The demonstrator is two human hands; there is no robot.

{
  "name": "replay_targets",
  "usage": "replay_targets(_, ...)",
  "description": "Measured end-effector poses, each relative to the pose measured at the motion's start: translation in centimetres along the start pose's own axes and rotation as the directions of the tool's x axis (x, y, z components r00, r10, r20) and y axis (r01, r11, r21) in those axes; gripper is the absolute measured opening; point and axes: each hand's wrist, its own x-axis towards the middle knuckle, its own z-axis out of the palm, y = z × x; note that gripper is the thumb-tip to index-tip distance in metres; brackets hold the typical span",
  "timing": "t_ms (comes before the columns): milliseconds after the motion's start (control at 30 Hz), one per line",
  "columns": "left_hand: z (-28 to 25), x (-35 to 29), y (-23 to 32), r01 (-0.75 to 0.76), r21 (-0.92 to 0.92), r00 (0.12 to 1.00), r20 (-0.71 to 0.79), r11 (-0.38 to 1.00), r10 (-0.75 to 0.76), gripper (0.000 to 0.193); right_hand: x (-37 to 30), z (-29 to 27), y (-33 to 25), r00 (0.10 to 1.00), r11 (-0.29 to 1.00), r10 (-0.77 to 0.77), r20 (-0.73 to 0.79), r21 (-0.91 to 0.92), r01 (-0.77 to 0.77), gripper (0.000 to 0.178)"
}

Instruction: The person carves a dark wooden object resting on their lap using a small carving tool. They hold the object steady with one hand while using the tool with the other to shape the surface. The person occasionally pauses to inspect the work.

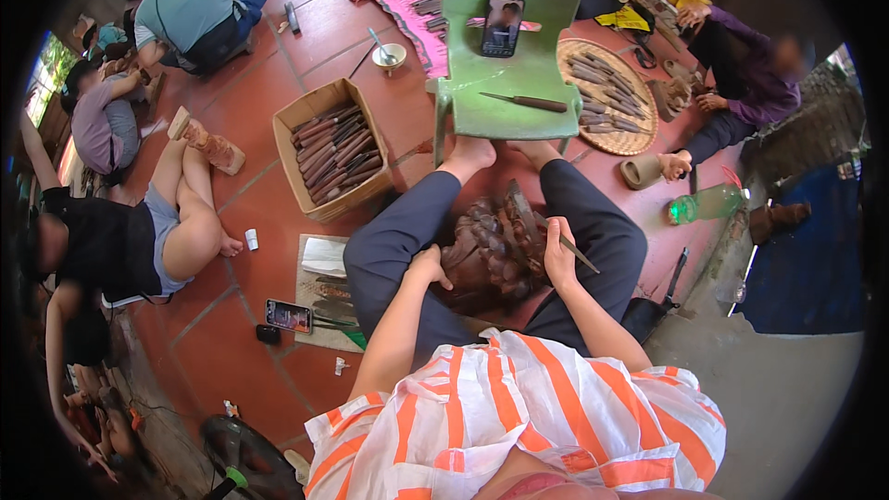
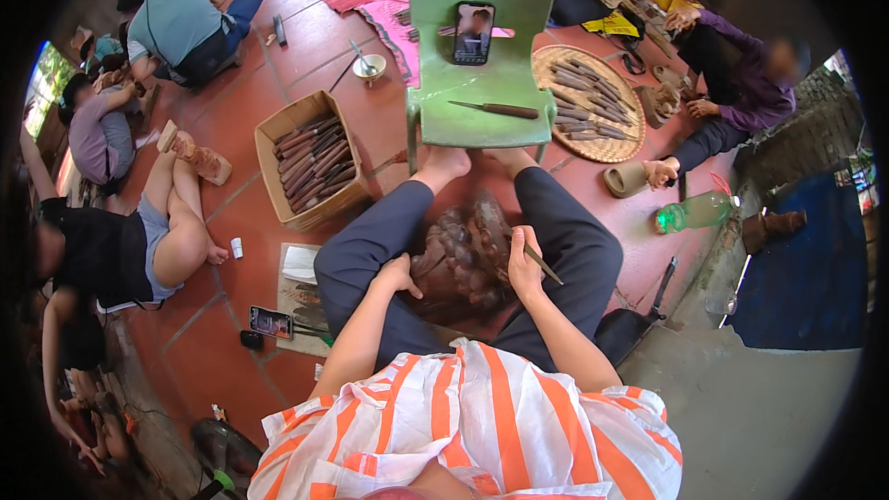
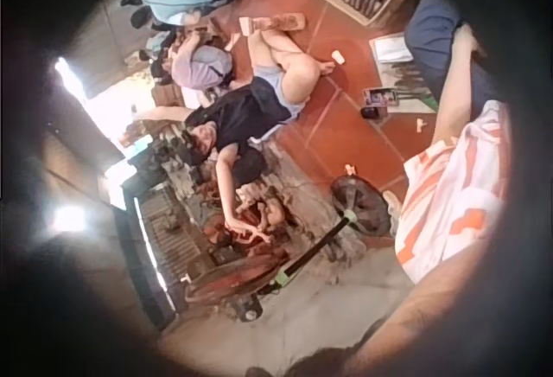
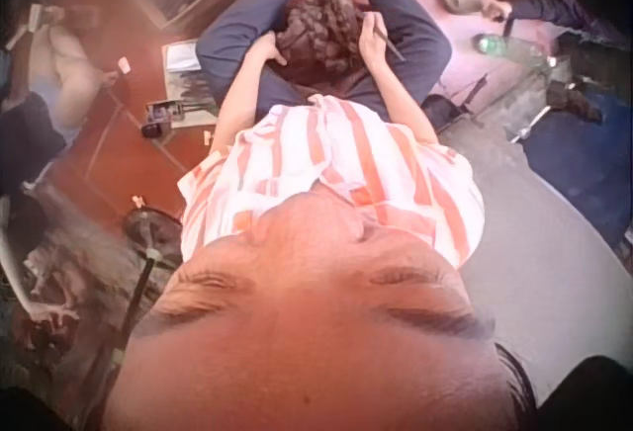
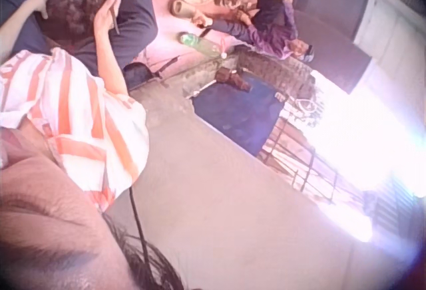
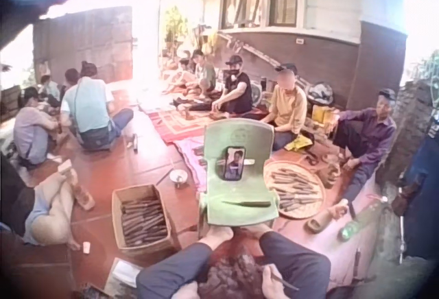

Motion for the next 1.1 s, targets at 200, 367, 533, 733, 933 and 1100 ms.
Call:
replay_targets(200, 0.3, -0.8, 0.1, -0.075, -0.026, 0.992, -0.100, 0.997, 0.072, 0.093, -0.4, 2.0, -0.2, 0.986, 0.987, -0.024, -0.164, -0.161, -0.003, 0.030)
replay_targets(367, 0.1, -2.3, 0.4, -0.120, -0.094, 0.977, -0.190, 0.988, 0.100, 0.080, 0.1, 2.0, -1.6, 0.987, 0.992, -0.060, -0.151, -0.120, 0.042, 0.025)
replay_targets(533, 0.8, -2.0, 3.4, -0.155, -0.174, 0.968, -0.225, 0.972, 0.114, 0.078, 4.3, -0.4, 1.1, 0.981, 0.993, -0.120, -0.150, -0.004, 0.120, 0.026)
replay_targets(733, 2.0, -0.8, 5.3, -0.217, -0.200, 0.958, -0.233, 0.955, 0.169, 0.076, 7.7, -2.3, 3.1, 0.997, 0.967, -0.045, -0.055, 0.248, 0.057, 0.028)
replay_targets(933, 2.6, -1.0, 5.4, -0.328, -0.196, 0.916, -0.306, 0.924, 0.260, 0.075, 8.1, -3.3, 3.7, 0.987, 1.000, -0.013, -0.163, -0.022, 0.009, 0.028)
replay_targets(1100, 2.4, -0.8, 6.5, -0.417, -0.350, 0.884, -0.371, 0.839, 0.285, 0.064, 9.2, -4.9, 4.8, 0.964, 0.992, 0.037, -0.262, -0.110, -0.068, 0.030)
